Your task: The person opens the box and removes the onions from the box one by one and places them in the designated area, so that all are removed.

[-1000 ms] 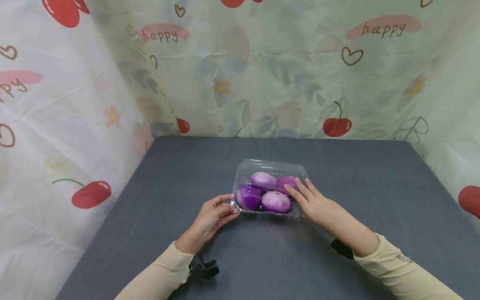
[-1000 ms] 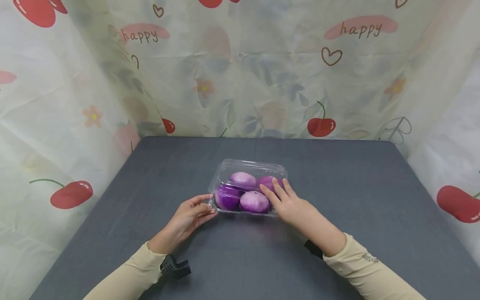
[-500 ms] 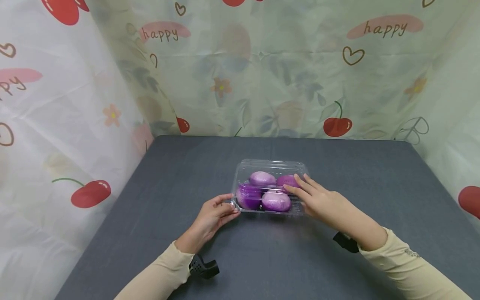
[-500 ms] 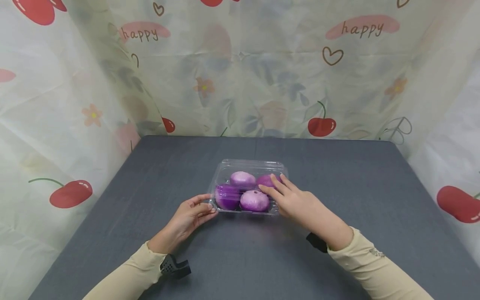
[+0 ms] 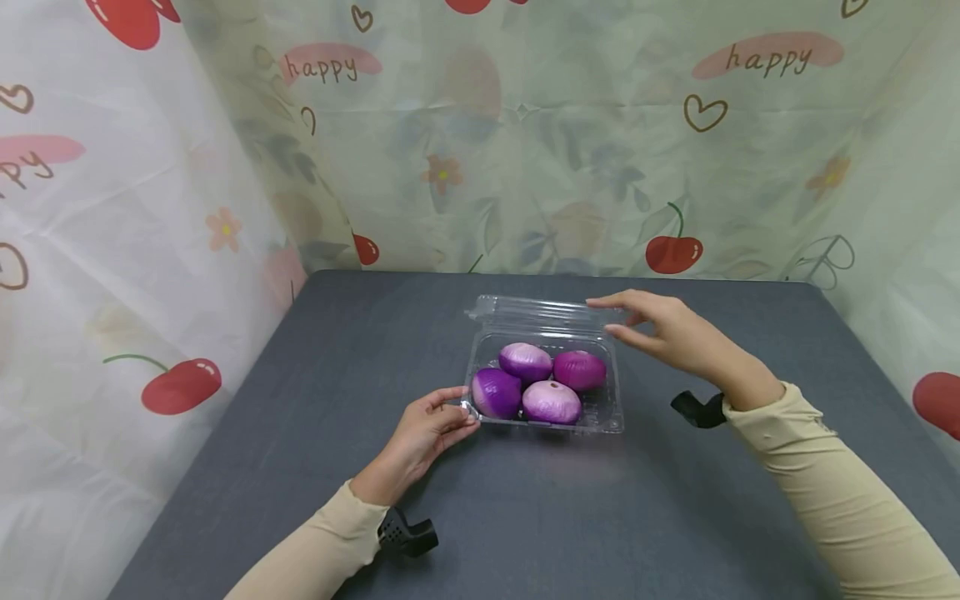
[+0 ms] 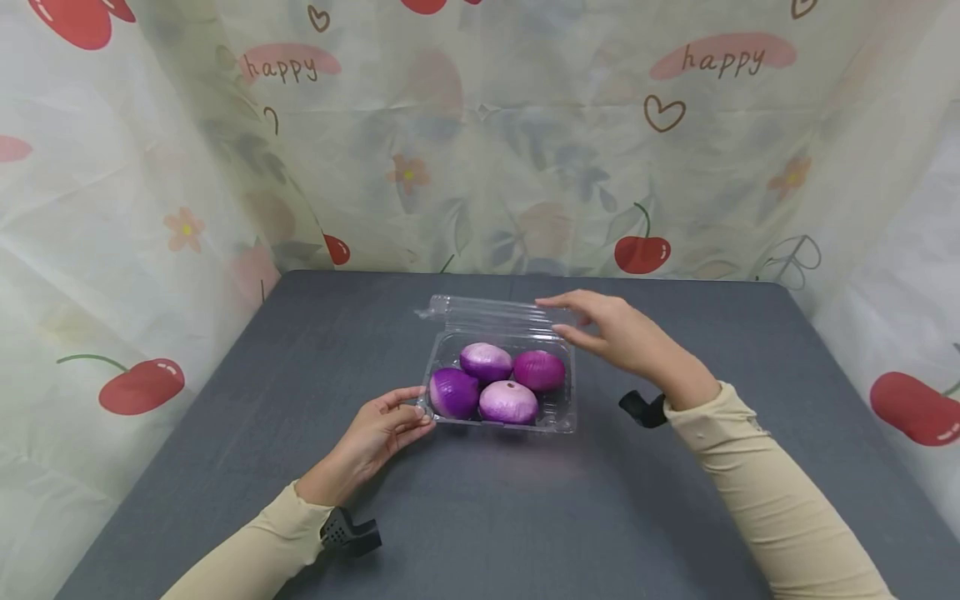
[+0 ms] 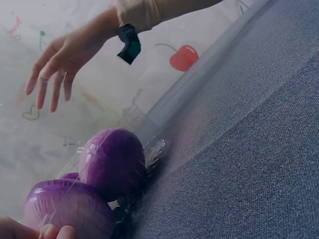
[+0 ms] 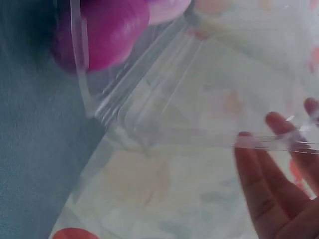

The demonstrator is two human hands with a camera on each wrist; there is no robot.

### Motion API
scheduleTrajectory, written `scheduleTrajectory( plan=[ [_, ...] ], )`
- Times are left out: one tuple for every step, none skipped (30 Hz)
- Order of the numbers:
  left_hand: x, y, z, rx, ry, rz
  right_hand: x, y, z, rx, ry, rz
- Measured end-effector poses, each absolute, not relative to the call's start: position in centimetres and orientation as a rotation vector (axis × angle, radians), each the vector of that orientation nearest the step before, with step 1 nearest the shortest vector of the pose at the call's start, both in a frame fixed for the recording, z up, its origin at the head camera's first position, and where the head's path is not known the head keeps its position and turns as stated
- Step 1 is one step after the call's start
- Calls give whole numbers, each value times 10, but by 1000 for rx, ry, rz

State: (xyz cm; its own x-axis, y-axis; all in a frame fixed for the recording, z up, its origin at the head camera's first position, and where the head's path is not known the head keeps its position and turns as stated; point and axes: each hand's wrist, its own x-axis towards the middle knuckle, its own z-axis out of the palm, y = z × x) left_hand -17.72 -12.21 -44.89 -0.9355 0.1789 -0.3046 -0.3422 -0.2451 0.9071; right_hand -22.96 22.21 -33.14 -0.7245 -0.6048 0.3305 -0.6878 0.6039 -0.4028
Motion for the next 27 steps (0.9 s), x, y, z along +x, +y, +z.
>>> scheduleTrajectory(
  plan=[
    [-177,-122,-449,-198,1686,2240,-236,223,-330,1053,-2670,827],
    [-177,-122,-449,-201,1687,2241,-243,223,-329,1018,-2664,873],
    [-177,-122,-449,-202,1689,2244,-250,223,-329,983,-2658,910],
    [-177,-122,-448,-205,1689,2247,-256,223,-329,949,-2649,943],
    [-177,-122,-449,-203,1691,2252,-262,222,-330,909,-2641,980],
    [-177,-122,-449,-209,1689,2255,-268,221,-331,873,-2630,1019],
    [-177,-122,-449,-214,1689,2257,-274,220,-332,836,-2620,1062],
    [-177,-122,-449,-218,1686,2259,-278,219,-334,794,-2615,1101],
    [-177,-122,-449,-215,1688,2261,-283,218,-335,755,-2609,1137],
    [-177,-122,-449,-215,1684,2263,-287,218,-337,719,-2598,1179],
    [-177,-122,-449,-217,1682,2265,-291,218,-340,688,-2582,1222],
    [-176,-121,-449,-225,1677,2267,-295,218,-343,670,-2560,1260],
    [-176,-121,-449,-222,1679,2266,-298,217,-346,656,-2540,1299],
    [-176,-121,-449,-223,1675,2269,-301,217,-349,654,-2518,1326],
    [-176,-121,-448,-227,1675,2268,-304,218,-352,658,-2497,1354],
    [-176,-121,-448,-238,1671,2268,-307,218,-355,664,-2478,1399],
    [-176,-121,-448,-243,1674,2264,-309,218,-359,672,-2466,1432],
    [-176,-122,-448,-243,1678,2262,-311,218,-362,676,-2467,1464],
    [-176,-122,-448,-244,1681,2259,-313,219,-365,679,-2473,1501],
    [-176,-122,-448,-252,1679,2259,-314,219,-369,680,-2485,1524],
    [-176,-122,-448,-251,1684,2257,-316,220,-373,669,-2506,1545],
    [-176,-122,-448,-251,1688,2254,-317,221,-377,651,-2531,1560],
    [-176,-122,-448,-248,1694,2251,-318,222,-380,631,-2560,1563],
    [-176,-122,-448,-248,1698,2250,-319,223,-385,615,-2589,1565],
    [-176,-122,-448,-249,1700,2248,-320,224,-388,602,-2617,1556],
    [-176,-122,-448,-248,1706,2247,-321,225,-393,590,-2646,1540],
    [-175,-122,-448,-246,1712,2244,-322,226,-396,576,-2678,1529]
  ],
)
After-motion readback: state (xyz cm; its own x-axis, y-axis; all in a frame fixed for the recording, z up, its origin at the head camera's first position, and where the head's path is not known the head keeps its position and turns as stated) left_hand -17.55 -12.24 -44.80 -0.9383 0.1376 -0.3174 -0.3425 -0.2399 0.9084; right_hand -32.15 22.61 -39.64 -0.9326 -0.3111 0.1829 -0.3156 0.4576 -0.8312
